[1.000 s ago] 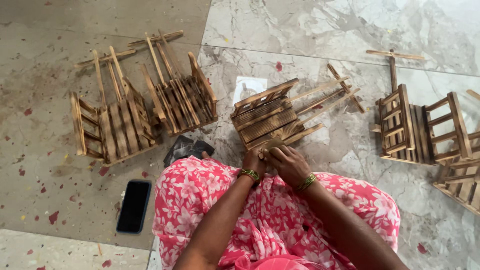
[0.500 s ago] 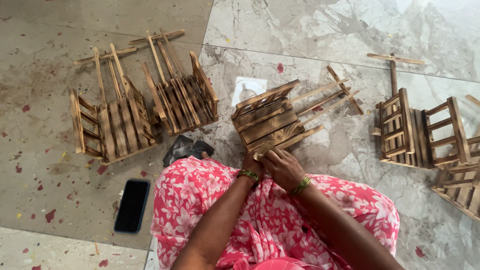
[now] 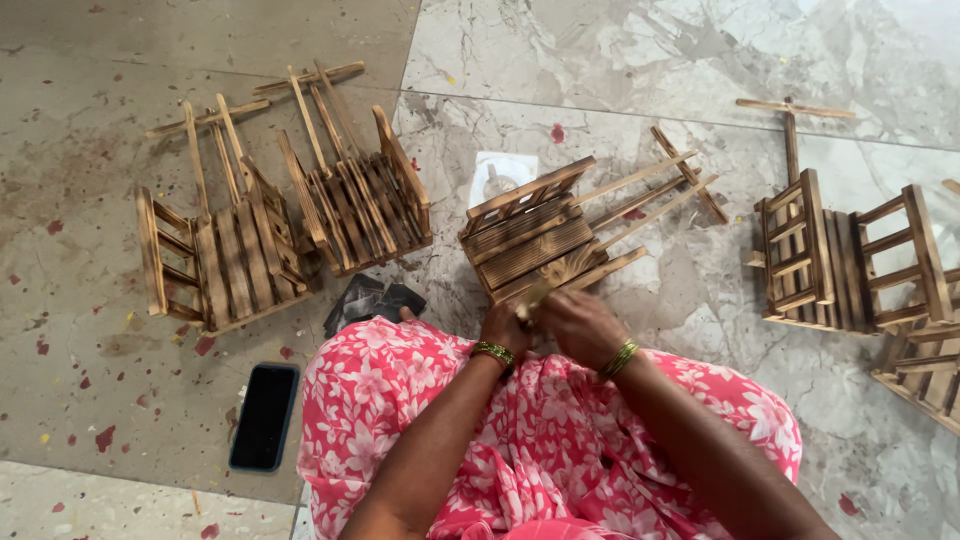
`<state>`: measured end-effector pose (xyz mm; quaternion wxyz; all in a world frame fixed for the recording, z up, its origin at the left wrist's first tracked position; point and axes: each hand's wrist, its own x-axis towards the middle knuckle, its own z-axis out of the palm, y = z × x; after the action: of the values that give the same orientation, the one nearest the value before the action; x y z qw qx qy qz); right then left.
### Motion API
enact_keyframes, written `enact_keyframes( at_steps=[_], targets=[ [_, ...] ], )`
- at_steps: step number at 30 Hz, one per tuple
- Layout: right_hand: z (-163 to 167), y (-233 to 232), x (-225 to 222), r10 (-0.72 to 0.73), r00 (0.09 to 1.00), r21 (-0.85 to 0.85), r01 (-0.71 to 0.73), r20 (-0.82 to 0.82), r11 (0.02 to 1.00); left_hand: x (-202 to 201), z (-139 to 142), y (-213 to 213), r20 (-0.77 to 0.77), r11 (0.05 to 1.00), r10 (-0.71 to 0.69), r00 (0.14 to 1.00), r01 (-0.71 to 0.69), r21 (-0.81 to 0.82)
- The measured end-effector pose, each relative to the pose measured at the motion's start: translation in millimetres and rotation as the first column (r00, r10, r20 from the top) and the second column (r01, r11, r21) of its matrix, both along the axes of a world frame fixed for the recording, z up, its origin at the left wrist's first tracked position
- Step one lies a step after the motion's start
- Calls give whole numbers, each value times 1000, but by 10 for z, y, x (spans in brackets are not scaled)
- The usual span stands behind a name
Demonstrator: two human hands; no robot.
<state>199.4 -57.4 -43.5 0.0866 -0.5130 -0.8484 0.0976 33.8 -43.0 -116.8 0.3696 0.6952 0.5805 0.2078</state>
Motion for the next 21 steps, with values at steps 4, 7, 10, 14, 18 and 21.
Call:
enact_keyframes(
  at_steps=[4,7,10,14,18,21],
  targets=[
    [27,147,213,-78,993,40,74,89,996,-40,-45,-8,27,1000,18,999,-18,19],
    [121,342,658,-366,929,200,350,49,915,-48,-55,4,59,998,54,997,-52,-20],
    [131,348,692,-392,916,188,371,87,909,-60,-41,15,55,997,40,998,-43,58],
    [-56,77,10,128,988,165,-113,-85,980,-94,-36,-9,-26,1000,-4,1000,4,-6],
    [-109,82,-45,86,988,41,-92,130,995,-130,-40,-58,121,997,77,990,-73,-37],
    [-8,363,453,-324,945,21,324,33,946,-126,-45,-17,102,996,16,995,-25,86]
  ],
)
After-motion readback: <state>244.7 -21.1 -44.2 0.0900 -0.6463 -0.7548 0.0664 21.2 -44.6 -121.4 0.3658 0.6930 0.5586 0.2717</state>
